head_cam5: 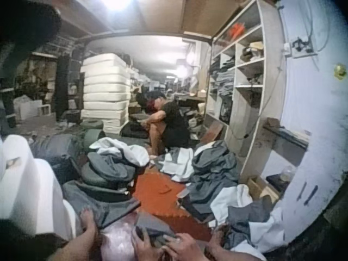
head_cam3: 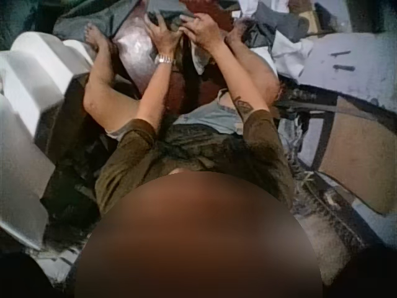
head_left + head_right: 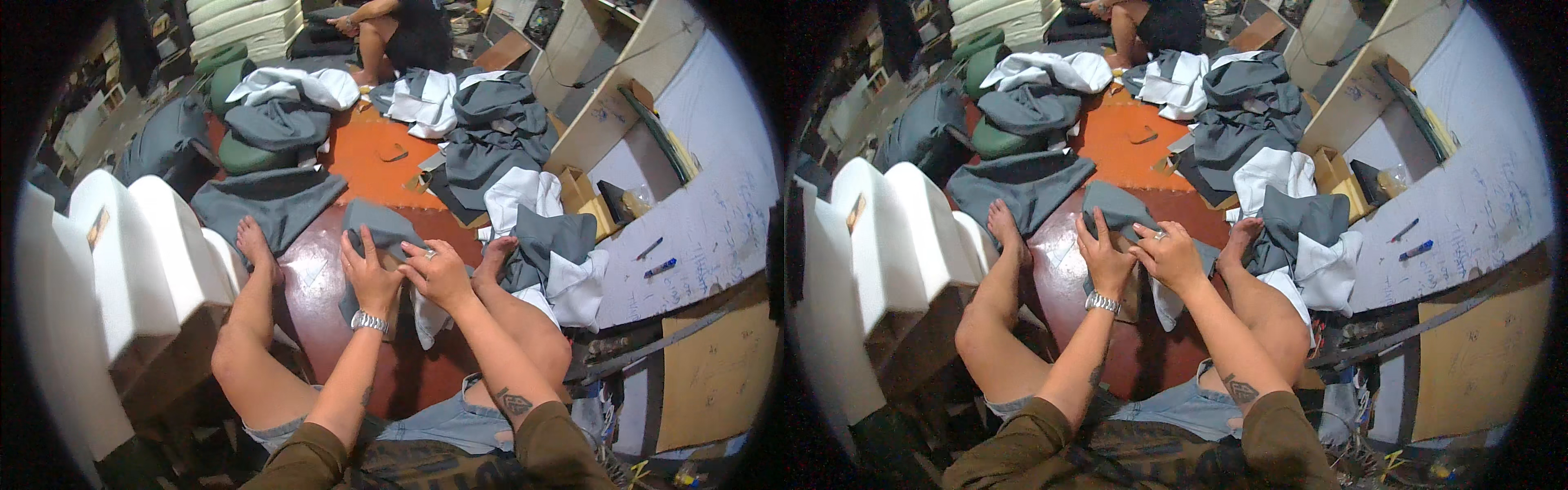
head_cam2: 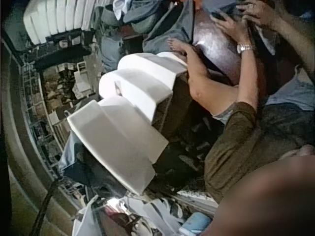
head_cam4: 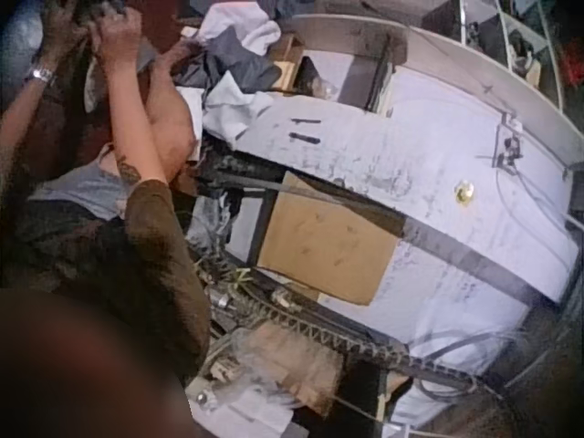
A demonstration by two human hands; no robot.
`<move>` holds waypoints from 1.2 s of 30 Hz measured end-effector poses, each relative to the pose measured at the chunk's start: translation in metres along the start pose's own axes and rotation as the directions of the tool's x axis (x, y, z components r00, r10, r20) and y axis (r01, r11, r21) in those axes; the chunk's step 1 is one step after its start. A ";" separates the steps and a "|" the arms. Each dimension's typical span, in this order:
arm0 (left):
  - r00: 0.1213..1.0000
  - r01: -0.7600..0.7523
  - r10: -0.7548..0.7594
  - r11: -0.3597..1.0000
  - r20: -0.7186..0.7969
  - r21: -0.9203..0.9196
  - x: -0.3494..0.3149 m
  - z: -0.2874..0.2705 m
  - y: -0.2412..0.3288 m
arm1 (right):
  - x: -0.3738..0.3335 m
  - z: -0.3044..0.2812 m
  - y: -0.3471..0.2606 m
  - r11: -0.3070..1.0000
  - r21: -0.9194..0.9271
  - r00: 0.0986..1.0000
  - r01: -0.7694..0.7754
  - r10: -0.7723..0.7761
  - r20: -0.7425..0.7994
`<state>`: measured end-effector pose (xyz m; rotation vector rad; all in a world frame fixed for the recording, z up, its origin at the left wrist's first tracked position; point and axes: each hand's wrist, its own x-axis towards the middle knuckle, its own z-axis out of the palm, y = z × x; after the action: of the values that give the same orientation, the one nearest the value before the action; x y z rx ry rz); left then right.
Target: The person sits on the floor and assembles a cushion by wrapping gray fabric around a rectangular foam block. They use a staple gun to secure the fabric to the wooden base of the foam, folding the edges neatly before stapling. The person handles multiple foam blocks and fabric pieces, working one at a time.
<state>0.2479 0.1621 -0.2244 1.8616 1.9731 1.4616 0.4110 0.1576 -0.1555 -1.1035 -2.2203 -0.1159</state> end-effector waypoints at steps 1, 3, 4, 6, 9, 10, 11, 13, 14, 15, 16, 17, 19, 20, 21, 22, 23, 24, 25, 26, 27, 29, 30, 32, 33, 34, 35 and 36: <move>1.000 -0.002 0.002 1.000 -0.011 0.004 0.001 0.000 0.001 | 0.001 0.004 -0.003 0.999 0.042 0.999 -0.023 0.026 -0.048; 1.000 -0.004 0.004 1.000 -0.022 0.012 0.000 -0.003 0.006 | 0.007 0.009 -0.007 0.930 0.164 0.943 -0.330 0.317 0.097; 0.999 -0.011 0.011 1.000 -0.032 0.002 0.000 -0.005 0.010 | 0.010 0.012 -0.010 0.846 0.191 0.865 -0.498 0.470 0.172; 0.999 0.021 -0.022 0.999 -0.036 -0.033 -0.002 -0.011 0.018 | 0.016 0.016 -0.016 0.861 0.242 0.877 -0.447 0.475 -0.074; 0.996 0.067 -0.063 0.996 0.071 -0.063 -0.002 -0.025 0.022 | 0.019 0.015 -0.017 0.818 0.276 0.817 -0.504 0.555 -0.154; 0.986 0.089 -0.072 0.990 0.152 -0.109 0.000 -0.032 0.018 | 0.019 0.012 -0.015 0.776 0.266 0.794 -0.572 0.605 -0.057; 0.974 0.105 -0.069 0.982 0.216 -0.160 0.003 -0.040 0.013 | 0.018 0.008 -0.014 0.730 0.247 0.759 -0.637 0.650 0.035; 0.941 0.285 -0.189 0.890 0.281 -0.356 0.011 -0.056 0.004 | 0.015 0.000 -0.014 0.704 0.303 0.756 -0.642 0.648 0.093; 0.899 0.411 -0.282 0.808 0.334 -0.423 0.018 -0.065 -0.001 | 0.013 -0.003 -0.017 0.722 0.319 0.778 -0.614 0.621 0.095; 0.845 0.525 -0.363 0.706 0.393 -0.476 0.024 -0.076 -0.004 | 0.013 -0.006 -0.022 0.716 0.328 0.777 -0.617 0.621 0.104; 0.820 0.565 -0.404 0.685 0.405 -0.461 0.028 -0.090 -0.005 | 0.012 -0.008 -0.030 0.730 0.328 0.792 -0.600 0.600 0.113; 0.796 0.601 -0.442 0.663 0.413 -0.447 0.030 -0.106 -0.006 | 0.012 -0.010 -0.040 0.743 0.369 0.820 -0.559 0.562 0.109; 0.796 0.601 -0.462 0.680 0.390 -0.420 0.026 -0.136 0.003 | 0.014 -0.014 -0.056 0.765 0.391 0.852 -0.512 0.509 0.120; 0.821 0.566 -0.443 0.720 0.361 -0.402 0.019 -0.153 0.007 | 0.017 -0.015 -0.060 0.779 0.450 0.888 -0.437 0.454 0.075; 0.840 0.535 -0.425 0.756 0.337 -0.378 0.012 -0.168 0.010 | 0.019 -0.017 -0.064 0.773 0.491 0.903 -0.401 0.423 0.071; 0.850 0.515 -0.420 0.791 0.318 -0.330 0.008 -0.179 0.010 | 0.020 -0.017 -0.066 0.773 0.542 0.928 -0.330 0.371 0.036; 0.881 0.459 -0.400 0.851 0.252 -0.255 0.007 -0.183 0.009 | 0.022 -0.015 -0.068 0.761 0.530 0.918 -0.376 0.385 0.099; 0.922 0.379 -0.347 0.901 0.174 -0.212 0.005 -0.185 0.007 | 0.023 -0.011 -0.069 0.759 0.526 0.918 -0.383 0.374 0.130; 0.955 0.295 -0.283 0.941 0.094 -0.163 0.004 -0.184 0.003 | 0.023 -0.006 -0.071 0.759 0.523 0.919 -0.387 0.361 0.158; 0.977 0.211 -0.210 0.975 0.027 -0.070 0.003 -0.181 -0.001 | 0.021 0.000 -0.075 0.770 0.507 0.920 -0.386 0.359 0.155; 0.964 0.262 -0.258 0.963 0.060 -0.065 0.003 -0.178 -0.007 | 0.020 0.008 -0.079 0.784 0.490 0.922 -0.382 0.357 0.150; 0.932 0.351 -0.342 0.934 0.117 -0.067 0.005 -0.174 -0.017 | 0.018 0.018 -0.086 0.806 0.438 0.916 -0.398 0.371 0.150; 0.939 0.333 -0.326 0.942 0.108 -0.049 0.005 -0.175 -0.021 | 0.019 0.022 -0.088 0.816 0.404 0.910 -0.414 0.386 0.154; 0.951 0.300 -0.294 0.952 0.095 -0.056 0.007 -0.181 -0.024 | 0.020 0.023 -0.091 0.823 0.326 0.884 -0.465 0.413 0.217; 0.927 0.354 -0.348 0.935 0.140 -0.025 0.008 -0.186 -0.022 | 0.021 0.022 -0.092 0.854 0.317 0.910 -0.411 0.365 0.196; 0.888 0.419 -0.405 0.908 0.218 -0.020 0.010 -0.193 -0.019 | 0.020 0.019 -0.095 0.863 0.286 0.906 -0.415 0.366 0.213; 0.951 0.267 -0.274 0.962 0.147 0.063 0.011 -0.198 -0.014 | 0.020 0.017 -0.098 0.870 0.255 0.902 -0.422 0.375 0.213; 0.987 0.125 -0.139 0.978 0.080 0.166 0.013 -0.200 -0.008 | 0.019 0.015 -0.103 0.880 0.245 0.907 -0.407 0.359 0.220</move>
<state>0.1160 0.0598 -0.1124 1.7798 2.1814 1.1924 0.3188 0.1100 -0.1357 -1.4024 -2.0271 0.4720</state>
